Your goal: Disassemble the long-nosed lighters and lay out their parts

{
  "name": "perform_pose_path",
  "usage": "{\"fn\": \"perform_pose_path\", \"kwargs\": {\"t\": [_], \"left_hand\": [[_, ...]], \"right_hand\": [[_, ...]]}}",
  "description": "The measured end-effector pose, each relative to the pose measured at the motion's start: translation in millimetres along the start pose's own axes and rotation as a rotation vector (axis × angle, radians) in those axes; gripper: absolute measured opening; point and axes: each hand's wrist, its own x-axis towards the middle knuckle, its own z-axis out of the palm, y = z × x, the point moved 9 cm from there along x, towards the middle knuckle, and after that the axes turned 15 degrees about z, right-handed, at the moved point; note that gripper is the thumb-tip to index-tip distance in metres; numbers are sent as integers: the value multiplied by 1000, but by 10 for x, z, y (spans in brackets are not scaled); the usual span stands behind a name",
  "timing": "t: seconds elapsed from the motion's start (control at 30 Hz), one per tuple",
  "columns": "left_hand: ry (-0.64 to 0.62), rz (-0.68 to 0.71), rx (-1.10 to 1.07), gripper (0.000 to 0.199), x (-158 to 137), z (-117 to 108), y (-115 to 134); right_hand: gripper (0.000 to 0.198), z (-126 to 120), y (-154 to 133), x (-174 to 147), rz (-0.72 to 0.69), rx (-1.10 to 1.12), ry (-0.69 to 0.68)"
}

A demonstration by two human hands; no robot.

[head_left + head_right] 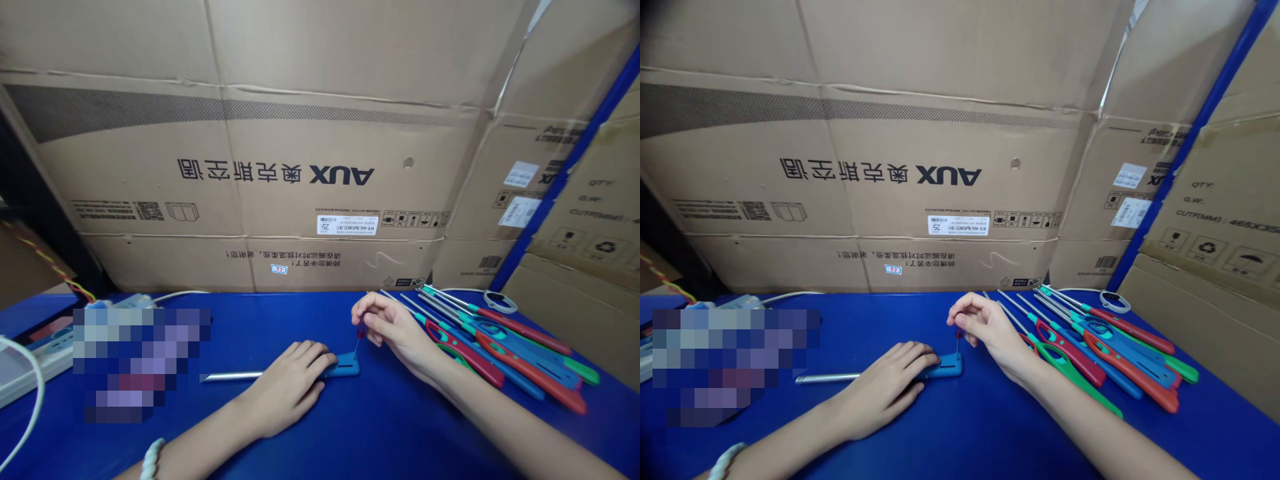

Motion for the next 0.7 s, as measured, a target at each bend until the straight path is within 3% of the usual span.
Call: {"fn": "perform_pose_path", "kwargs": {"t": [0.13,0.7], "left_hand": [[1,-3,6,40,1,-2,-2],[2,-1,0,39,-3,2,-3]], "right_hand": [[33,13,14,-2,14,-3,-1],[24,17,40,3,7,101,-40]]}}
